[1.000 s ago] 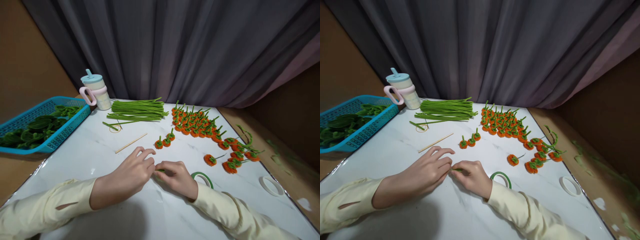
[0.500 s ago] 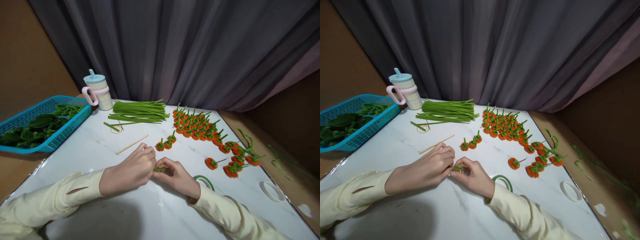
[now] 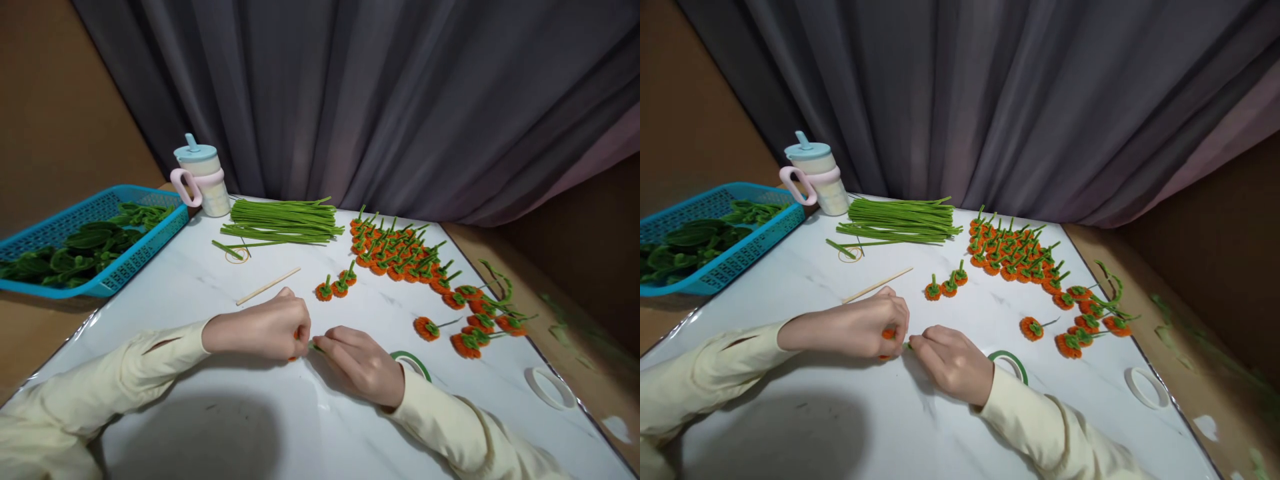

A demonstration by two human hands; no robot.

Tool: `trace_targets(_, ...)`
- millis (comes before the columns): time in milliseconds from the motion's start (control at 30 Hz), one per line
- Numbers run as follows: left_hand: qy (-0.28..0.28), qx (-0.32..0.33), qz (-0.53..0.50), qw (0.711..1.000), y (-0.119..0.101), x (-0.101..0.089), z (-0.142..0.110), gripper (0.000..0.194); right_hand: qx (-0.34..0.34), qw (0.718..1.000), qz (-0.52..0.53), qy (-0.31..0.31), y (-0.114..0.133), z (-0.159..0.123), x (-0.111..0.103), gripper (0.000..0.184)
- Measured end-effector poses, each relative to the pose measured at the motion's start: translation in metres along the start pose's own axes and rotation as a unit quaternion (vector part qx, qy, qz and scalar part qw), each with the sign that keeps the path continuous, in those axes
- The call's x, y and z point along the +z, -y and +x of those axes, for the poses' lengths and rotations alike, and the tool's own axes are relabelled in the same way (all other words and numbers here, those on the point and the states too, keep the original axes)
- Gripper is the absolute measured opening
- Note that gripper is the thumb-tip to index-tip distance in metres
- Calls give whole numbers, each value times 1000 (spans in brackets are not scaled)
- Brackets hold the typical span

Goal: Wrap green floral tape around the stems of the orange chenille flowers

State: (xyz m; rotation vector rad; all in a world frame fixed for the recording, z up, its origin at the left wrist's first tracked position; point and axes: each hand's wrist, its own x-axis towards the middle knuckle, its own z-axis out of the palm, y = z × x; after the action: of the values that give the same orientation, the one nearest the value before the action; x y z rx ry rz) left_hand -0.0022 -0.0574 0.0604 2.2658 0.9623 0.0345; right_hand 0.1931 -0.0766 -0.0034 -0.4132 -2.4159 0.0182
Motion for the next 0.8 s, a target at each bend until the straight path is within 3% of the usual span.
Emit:
trace_targets(200, 118, -93, -169, 974, 3, -11, 2, 9, -135, 988, -74, -22, 1, 5, -7, 17)
trace_targets(400, 174, -53, -194, 964, 13, -9, 7, 7, -206, 971, -120, -22, -1, 2, -6, 14)
trace_targets(467, 131, -31, -116, 984, 9, -4, 4, 7, -195, 974, -116, -21, -2, 2, -4, 13)
trace_targets(533, 32, 8, 16, 999, 1, 4, -1, 15, -159, 982, -103, -21, -2, 2, -3, 13)
trace_targets(633, -105, 61, 179, 976, -9, 16, -9, 16, -82, 994, -61, -24, -1, 3, 0, 14)
trace_targets(800, -140, 97, 272, 947, -12, 25, -13, 20, 15, 1000, 19, -18, 2, 2, 4, 17)
